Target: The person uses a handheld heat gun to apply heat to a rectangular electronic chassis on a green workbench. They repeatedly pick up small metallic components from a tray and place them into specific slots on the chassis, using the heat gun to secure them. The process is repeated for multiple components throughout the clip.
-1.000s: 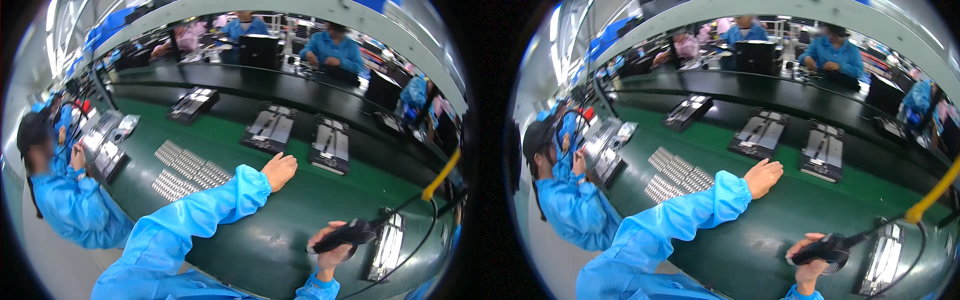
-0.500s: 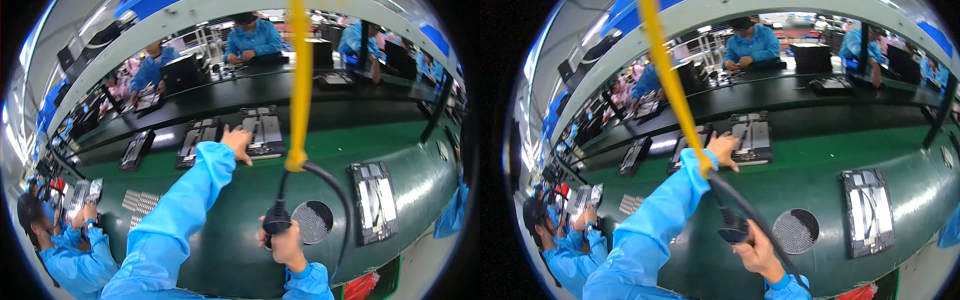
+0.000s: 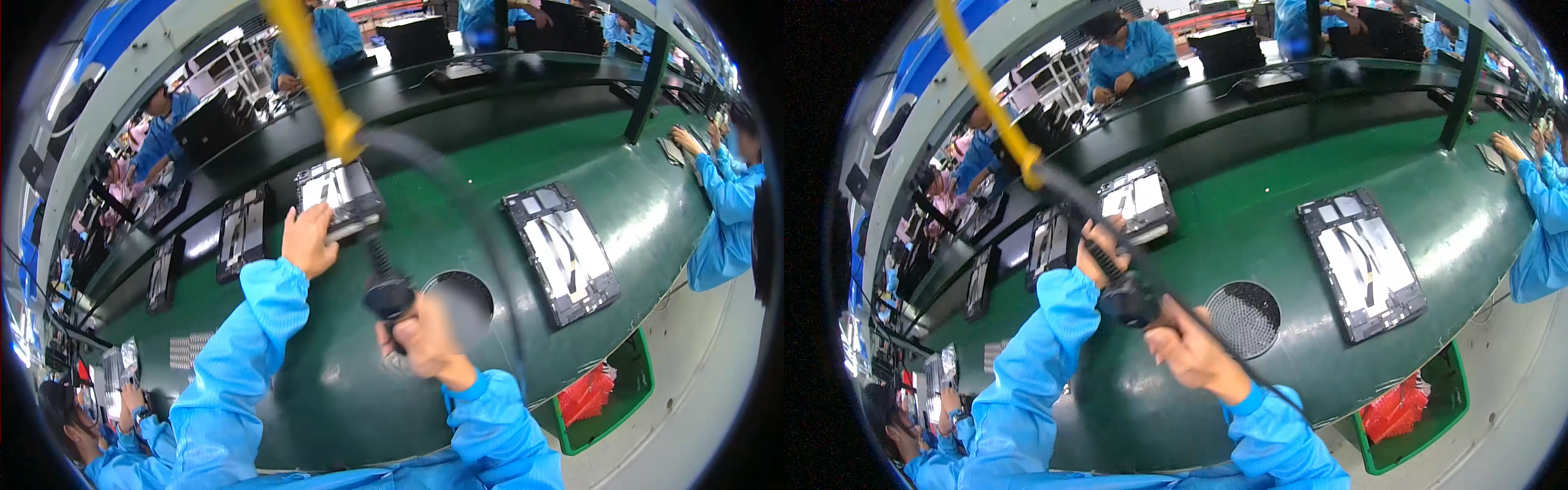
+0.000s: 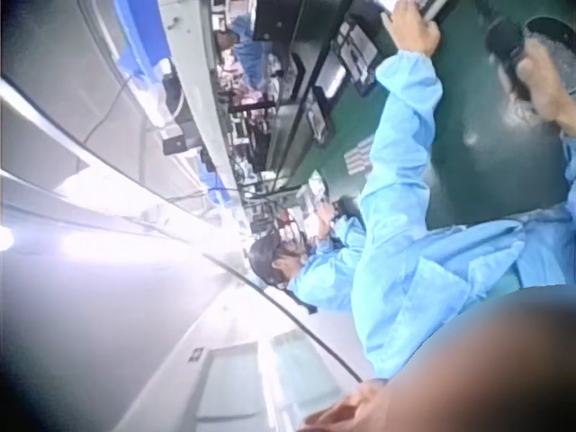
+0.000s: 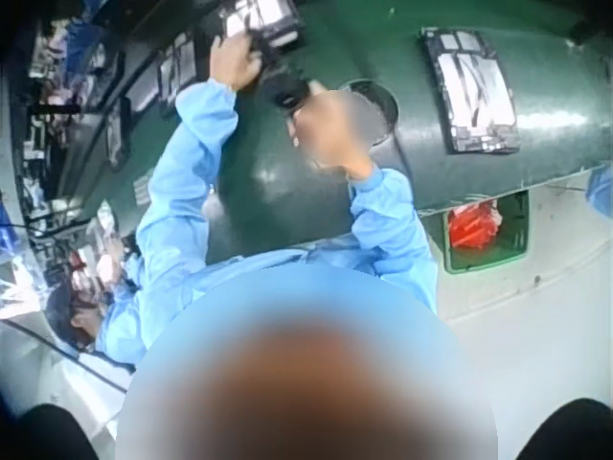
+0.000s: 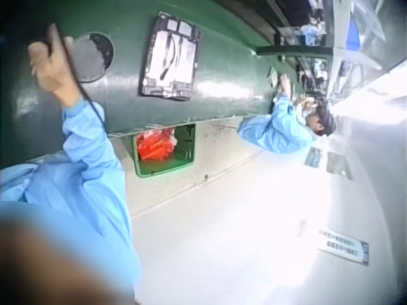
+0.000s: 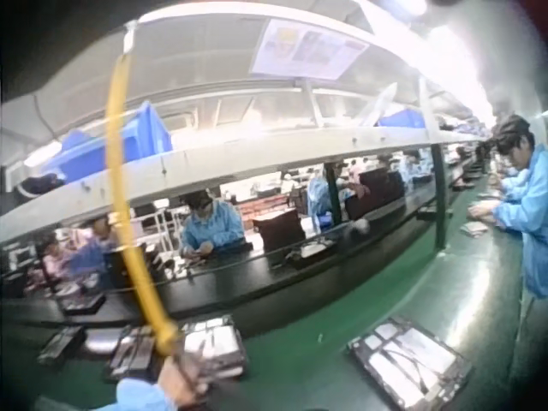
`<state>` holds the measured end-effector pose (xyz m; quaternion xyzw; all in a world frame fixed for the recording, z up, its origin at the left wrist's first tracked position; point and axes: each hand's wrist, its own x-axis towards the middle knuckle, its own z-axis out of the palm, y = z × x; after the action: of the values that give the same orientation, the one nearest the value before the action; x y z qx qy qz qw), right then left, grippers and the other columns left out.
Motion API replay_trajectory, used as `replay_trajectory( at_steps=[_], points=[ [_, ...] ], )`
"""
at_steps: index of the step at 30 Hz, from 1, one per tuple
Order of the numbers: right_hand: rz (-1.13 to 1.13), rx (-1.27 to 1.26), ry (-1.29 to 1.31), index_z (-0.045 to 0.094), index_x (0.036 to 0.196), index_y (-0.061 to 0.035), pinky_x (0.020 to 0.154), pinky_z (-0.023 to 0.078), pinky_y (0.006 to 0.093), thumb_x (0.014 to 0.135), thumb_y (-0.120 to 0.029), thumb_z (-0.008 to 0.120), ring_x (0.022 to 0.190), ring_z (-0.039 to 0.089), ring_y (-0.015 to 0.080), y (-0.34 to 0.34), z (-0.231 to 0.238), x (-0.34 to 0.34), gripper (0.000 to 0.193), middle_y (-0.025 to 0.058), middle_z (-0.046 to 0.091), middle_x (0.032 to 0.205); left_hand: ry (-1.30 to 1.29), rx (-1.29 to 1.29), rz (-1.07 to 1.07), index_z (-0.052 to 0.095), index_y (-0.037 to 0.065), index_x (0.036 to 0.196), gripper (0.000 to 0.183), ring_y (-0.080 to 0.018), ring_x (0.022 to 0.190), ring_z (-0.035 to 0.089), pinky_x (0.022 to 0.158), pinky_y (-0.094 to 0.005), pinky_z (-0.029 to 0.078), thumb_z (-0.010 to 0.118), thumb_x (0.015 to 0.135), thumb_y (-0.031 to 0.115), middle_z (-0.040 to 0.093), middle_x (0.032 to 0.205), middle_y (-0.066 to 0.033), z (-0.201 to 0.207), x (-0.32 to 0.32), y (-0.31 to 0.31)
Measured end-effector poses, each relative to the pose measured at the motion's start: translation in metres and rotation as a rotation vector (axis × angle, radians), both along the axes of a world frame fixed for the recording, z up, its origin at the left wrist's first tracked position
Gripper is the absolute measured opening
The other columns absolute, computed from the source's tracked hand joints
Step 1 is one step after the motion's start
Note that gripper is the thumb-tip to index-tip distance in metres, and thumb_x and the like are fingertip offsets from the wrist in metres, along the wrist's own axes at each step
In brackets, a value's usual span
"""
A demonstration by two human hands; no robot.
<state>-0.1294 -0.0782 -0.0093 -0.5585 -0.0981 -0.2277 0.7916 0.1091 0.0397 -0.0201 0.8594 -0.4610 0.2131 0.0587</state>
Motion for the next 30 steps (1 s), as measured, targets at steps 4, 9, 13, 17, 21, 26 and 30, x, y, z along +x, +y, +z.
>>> replay_trajectory(
  at_steps=[4, 9, 13, 17, 21, 26, 30],
  points=[
    [-0.154, 0.153, -0.046, 0.054, 0.095, 0.0065, 0.042, 0.044, 0.0265, 0.086, -0.059, 0.046, 0.047, 0.054, 0.0143, -0.027, 0.001, -0.005, 0.067, 0.0085, 0.057, 0.059, 0.067, -0.049, -0.142, 0.056, 0.002, 0.114, 0.061, -0.0294, 0.123, 0.045, 0.105, -0.0532, 0.027, 0.072, 0.056, 0.014, 0.054, 0.125, -0.0116, -0.001, -0.078, 0.043],
    [-0.370, 0.164, -0.020, 0.050, 0.101, -0.0001, 0.045, 0.044, 0.0266, 0.076, -0.081, 0.031, 0.048, 0.054, 0.0179, -0.064, 0.003, -0.015, 0.087, 0.0099, 0.054, 0.060, 0.158, -0.114, -0.208, 0.060, 0.001, 0.107, 0.058, -0.0319, 0.121, 0.048, 0.103, -0.0575, 0.026, 0.075, 0.052, 0.011, 0.057, 0.123, -0.0100, -0.006, -0.152, 0.084],
    [-0.361, 0.130, -0.017, 0.049, 0.103, 0.0004, 0.045, 0.044, 0.0281, 0.075, -0.081, 0.033, 0.048, 0.054, 0.0195, -0.072, -0.006, -0.011, 0.087, 0.0105, 0.053, 0.061, 0.237, -0.068, -0.265, 0.065, 0.002, 0.103, 0.059, -0.0300, 0.120, 0.049, 0.099, -0.0609, 0.028, 0.077, 0.049, 0.021, 0.058, 0.120, -0.0068, -0.013, -0.192, 0.116],
    [-0.360, 0.114, -0.004, 0.048, 0.104, 0.0006, 0.045, 0.044, 0.0289, 0.076, -0.081, 0.034, 0.048, 0.053, 0.0198, -0.073, -0.010, -0.003, 0.087, 0.0103, 0.052, 0.061, 0.313, -0.114, -0.307, 0.067, 0.006, 0.094, 0.046, -0.0278, 0.115, 0.053, 0.100, -0.0598, 0.027, 0.079, 0.057, 0.030, 0.062, 0.115, -0.0035, -0.025, -0.231, 0.129],
    [-0.434, 0.049, 0.044, 0.048, 0.105, 0.0006, 0.045, 0.045, 0.0292, 0.076, -0.081, 0.034, 0.048, 0.053, 0.0198, -0.073, -0.006, 0.005, 0.088, 0.0098, 0.051, 0.060, 0.409, -0.120, -0.305, 0.067, 0.006, 0.093, 0.040, -0.0265, 0.119, 0.051, 0.104, -0.0601, 0.021, 0.078, 0.065, 0.032, 0.061, 0.117, -0.0021, -0.025, -0.249, 0.124],
    [-0.443, 0.033, 0.057, 0.048, 0.106, 0.0006, 0.045, 0.045, 0.0292, 0.076, -0.080, 0.034, 0.047, 0.052, 0.0193, -0.075, -0.007, 0.002, 0.087, 0.0093, 0.051, 0.060, 0.475, -0.149, -0.296, 0.067, 0.005, 0.093, 0.038, -0.0270, 0.122, 0.048, 0.106, -0.0622, 0.015, 0.077, 0.067, 0.030, 0.060, 0.120, -0.0026, -0.028, -0.242, 0.112],
    [-0.438, 0.035, 0.063, 0.048, 0.106, 0.0007, 0.045, 0.045, 0.0291, 0.077, -0.080, 0.034, 0.047, 0.052, 0.0192, -0.075, -0.009, 0.001, 0.087, 0.0094, 0.051, 0.060, 0.498, -0.151, -0.257, 0.066, 0.005, 0.094, 0.039, -0.0265, 0.123, 0.047, 0.106, -0.0627, 0.014, 0.078, 0.066, 0.029, 0.059, 0.120, -0.0028, -0.028, -0.244, 0.104]
  ],
)
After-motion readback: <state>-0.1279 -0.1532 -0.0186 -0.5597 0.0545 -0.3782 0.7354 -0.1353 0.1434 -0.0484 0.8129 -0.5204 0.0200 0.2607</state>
